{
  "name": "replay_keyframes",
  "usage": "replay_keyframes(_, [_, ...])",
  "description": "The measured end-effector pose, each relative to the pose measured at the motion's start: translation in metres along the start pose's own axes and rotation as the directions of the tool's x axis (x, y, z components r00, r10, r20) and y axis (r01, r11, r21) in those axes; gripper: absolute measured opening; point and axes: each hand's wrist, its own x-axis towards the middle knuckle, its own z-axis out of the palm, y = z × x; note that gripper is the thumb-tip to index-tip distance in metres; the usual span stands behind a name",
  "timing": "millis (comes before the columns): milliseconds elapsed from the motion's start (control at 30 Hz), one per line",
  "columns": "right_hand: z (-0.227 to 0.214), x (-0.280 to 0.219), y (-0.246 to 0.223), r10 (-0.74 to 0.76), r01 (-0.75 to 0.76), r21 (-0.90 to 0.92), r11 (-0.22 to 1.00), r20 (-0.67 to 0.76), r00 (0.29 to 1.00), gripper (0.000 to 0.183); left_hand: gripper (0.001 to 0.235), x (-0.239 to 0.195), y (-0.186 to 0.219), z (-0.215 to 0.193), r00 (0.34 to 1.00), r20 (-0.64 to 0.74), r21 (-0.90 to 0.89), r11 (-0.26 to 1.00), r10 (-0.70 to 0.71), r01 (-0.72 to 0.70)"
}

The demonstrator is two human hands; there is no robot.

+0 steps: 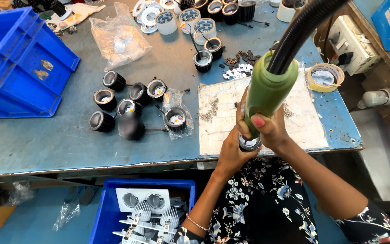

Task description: The person assembles LED light fixtures by hand, inserting internal components and securing parts using an electric screwdriver.

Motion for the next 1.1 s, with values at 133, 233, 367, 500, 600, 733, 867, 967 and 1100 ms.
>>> replay_keyframes(133, [-0.003,0.004,0.0,0.006,-0.005,0.021,1.0,-0.016,1.0,0.068,0.056,0.0,-0.002,0.001,0.997,-0.025,0.043,0.996,0.073,-0.072])
replay_keyframes(233, [-0.002,0.005,-0.001,0.007,-0.006,0.044,0.999,-0.033,0.999,0.068,0.059,-0.002,-0.003,0.001,0.997,-0.03,0.042,0.996,0.076,-0.075])
replay_keyframes(367, [0.002,0.008,-0.006,-0.029,0.029,0.018,0.999,-0.042,0.999,0.068,0.06,-0.003,-0.006,0.002,0.999,-0.023,0.052,0.998,0.04,-0.039])
replay_keyframes(500, [-0.003,0.012,-0.015,-0.091,0.091,0.009,0.996,-0.053,0.994,0.066,0.07,-0.003,-0.01,0.004,0.996,-0.04,0.097,0.992,0.081,-0.076])
replay_keyframes(600, [-0.012,0.012,-0.028,-0.138,0.134,-0.047,0.99,-0.075,0.988,0.066,0.074,-0.002,-0.012,0.005,0.995,-0.043,0.125,0.989,0.084,-0.078])
replay_keyframes(733, [-0.016,0.016,-0.033,-0.153,0.142,-0.105,0.984,-0.11,0.982,0.065,0.075,-0.001,-0.012,0.004,0.998,-0.026,0.153,0.987,0.048,-0.044])
replay_keyframes(867, [-0.017,0.016,-0.03,-0.12,0.106,-0.124,0.987,-0.112,0.986,0.064,0.074,-0.001,-0.011,0.004,0.999,-0.024,0.151,0.988,0.046,-0.042])
replay_keyframes(967, [-0.017,0.016,-0.027,-0.109,0.096,-0.121,0.988,-0.1,0.989,0.064,0.074,0.0,-0.01,0.004,0.999,-0.027,0.152,0.988,0.045,-0.04])
replay_keyframes(1100, [-0.017,0.015,-0.025,-0.106,0.095,-0.128,0.987,-0.086,0.991,0.062,0.074,0.0,-0.01,0.004,0.999,-0.024,0.142,0.989,0.042,-0.038])
